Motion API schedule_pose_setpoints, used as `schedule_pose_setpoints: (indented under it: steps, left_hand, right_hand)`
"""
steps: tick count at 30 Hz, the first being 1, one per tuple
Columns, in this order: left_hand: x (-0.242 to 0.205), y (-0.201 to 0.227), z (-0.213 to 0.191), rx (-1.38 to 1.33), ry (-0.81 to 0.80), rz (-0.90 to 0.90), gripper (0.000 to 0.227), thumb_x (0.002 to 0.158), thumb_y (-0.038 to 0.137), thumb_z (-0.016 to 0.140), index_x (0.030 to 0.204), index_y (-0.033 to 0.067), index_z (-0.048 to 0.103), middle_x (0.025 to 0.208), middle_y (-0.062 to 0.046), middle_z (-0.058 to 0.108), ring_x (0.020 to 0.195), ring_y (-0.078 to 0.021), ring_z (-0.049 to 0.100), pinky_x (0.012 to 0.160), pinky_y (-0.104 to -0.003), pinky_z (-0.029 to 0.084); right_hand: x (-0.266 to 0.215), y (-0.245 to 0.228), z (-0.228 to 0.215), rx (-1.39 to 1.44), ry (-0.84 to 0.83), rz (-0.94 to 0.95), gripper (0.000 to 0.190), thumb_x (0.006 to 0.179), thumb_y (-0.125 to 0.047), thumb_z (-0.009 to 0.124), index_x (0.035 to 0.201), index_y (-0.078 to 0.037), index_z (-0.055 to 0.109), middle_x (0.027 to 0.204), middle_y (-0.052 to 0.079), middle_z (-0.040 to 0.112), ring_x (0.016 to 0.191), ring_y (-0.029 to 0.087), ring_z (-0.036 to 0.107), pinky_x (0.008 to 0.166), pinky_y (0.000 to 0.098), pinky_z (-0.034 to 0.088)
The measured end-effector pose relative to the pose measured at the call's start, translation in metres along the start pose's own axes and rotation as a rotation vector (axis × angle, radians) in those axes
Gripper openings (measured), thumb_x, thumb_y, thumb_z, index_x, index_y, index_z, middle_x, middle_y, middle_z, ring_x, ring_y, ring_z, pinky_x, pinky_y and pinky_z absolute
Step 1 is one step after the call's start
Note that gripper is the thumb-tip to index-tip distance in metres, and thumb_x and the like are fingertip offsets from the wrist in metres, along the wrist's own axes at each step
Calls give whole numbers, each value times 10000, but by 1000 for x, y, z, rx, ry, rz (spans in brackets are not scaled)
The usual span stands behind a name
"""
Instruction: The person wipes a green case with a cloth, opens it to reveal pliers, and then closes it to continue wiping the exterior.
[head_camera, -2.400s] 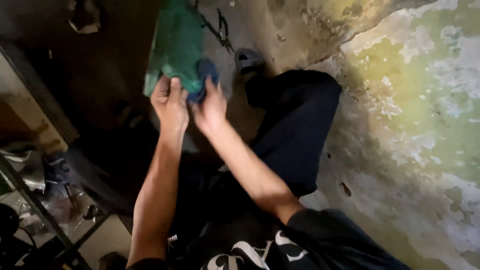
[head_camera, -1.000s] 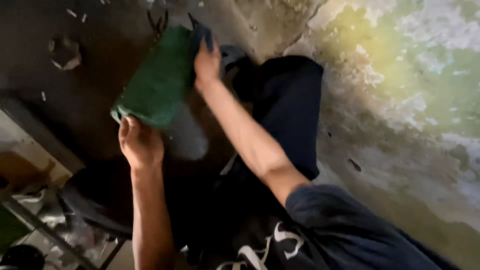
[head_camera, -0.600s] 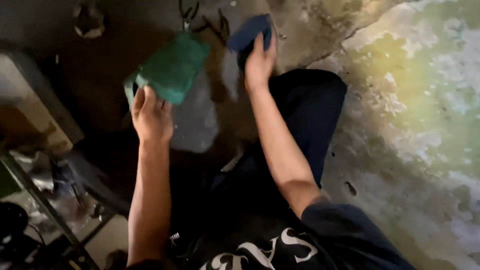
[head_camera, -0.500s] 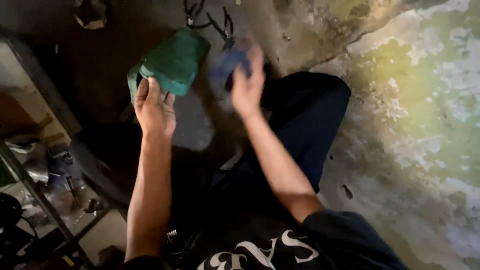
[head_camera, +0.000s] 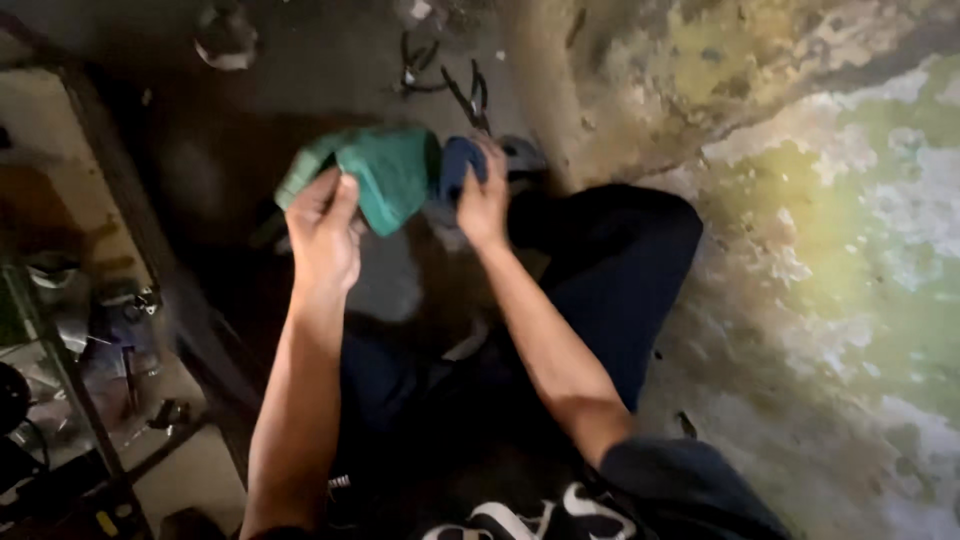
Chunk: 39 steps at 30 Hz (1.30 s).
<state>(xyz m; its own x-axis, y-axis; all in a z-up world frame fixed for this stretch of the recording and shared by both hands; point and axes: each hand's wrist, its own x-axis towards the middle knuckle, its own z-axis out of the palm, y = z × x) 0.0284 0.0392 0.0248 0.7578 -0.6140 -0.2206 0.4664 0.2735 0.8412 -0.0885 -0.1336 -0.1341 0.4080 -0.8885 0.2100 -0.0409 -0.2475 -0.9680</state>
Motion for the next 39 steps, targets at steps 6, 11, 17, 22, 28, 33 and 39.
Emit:
schedule_pose_setpoints:
  steps: [6, 11, 17, 22, 28, 33, 39]
  left_hand:
    - [-14, -1, 6, 517, -60, 35, 220, 1047, 68, 625, 1203, -68, 700, 949, -77, 621, 822, -160, 528, 714, -302, 434]
    - [-24, 2, 8, 453, -368, 133, 330, 892, -85, 589, 1205, -11, 661, 1057, -17, 705, 977, -102, 640, 866, -242, 519]
    - [-39, 3, 6, 823, -397, 116, 307, 867, -89, 643, 1158, -5, 691, 975, -84, 732, 908, -136, 653, 826, -280, 518]
    - [-19, -1, -6, 704, -208, 289, 249, 862, -33, 621, 1107, -36, 659, 1016, -61, 652, 930, -129, 599, 821, -263, 471]
    - [8, -74, -14, 219, 155, 341, 247, 1044, 132, 509, 939, -34, 659, 835, -30, 612, 834, -127, 500, 758, -281, 399]
    - [-5, -46, 17, 641, 287, 449, 372, 1142, 199, 489, 885, -52, 586, 791, -128, 566, 776, -191, 506, 703, -361, 430]
    - [-13, -35, 29, 808, 214, 612, 291, 1118, 147, 509, 936, -59, 606, 814, -200, 596, 716, -274, 576, 687, -388, 462]
  right_hand:
    - [-9, -160, -41, -13, -221, -272, 404, 926, -15, 625, 1329, -36, 633, 1444, 162, 542, 1406, 306, 519, 1220, 393, 394]
    - [-26, -175, -23, -5, -392, -371, 494, 782, 16, 639, 1270, -54, 672, 1466, 197, 512, 1438, 346, 481, 1247, 428, 379]
    - [-2, -84, -8, -3, -94, -62, 363, 920, -13, 626, 1283, -4, 620, 1329, 149, 665, 1267, 268, 625, 1120, 369, 481]
    - [11, -64, -22, 464, 62, 294, 337, 999, -38, 539, 1324, 27, 597, 1235, 123, 664, 1129, 228, 622, 1020, 353, 495]
    - [-42, -136, -11, 184, 78, 45, 403, 886, 19, 570, 1288, 0, 587, 1267, 103, 615, 1209, 217, 584, 1110, 330, 456]
    - [-47, -177, 7, 89, 0, -87, 350, 845, 10, 618, 1195, 7, 610, 1190, 120, 628, 1161, 222, 616, 1084, 332, 477]
    - [-36, -164, 27, 47, 6, 9, 230, 843, -28, 668, 1068, 1, 630, 989, 118, 668, 950, 222, 657, 889, 348, 543]
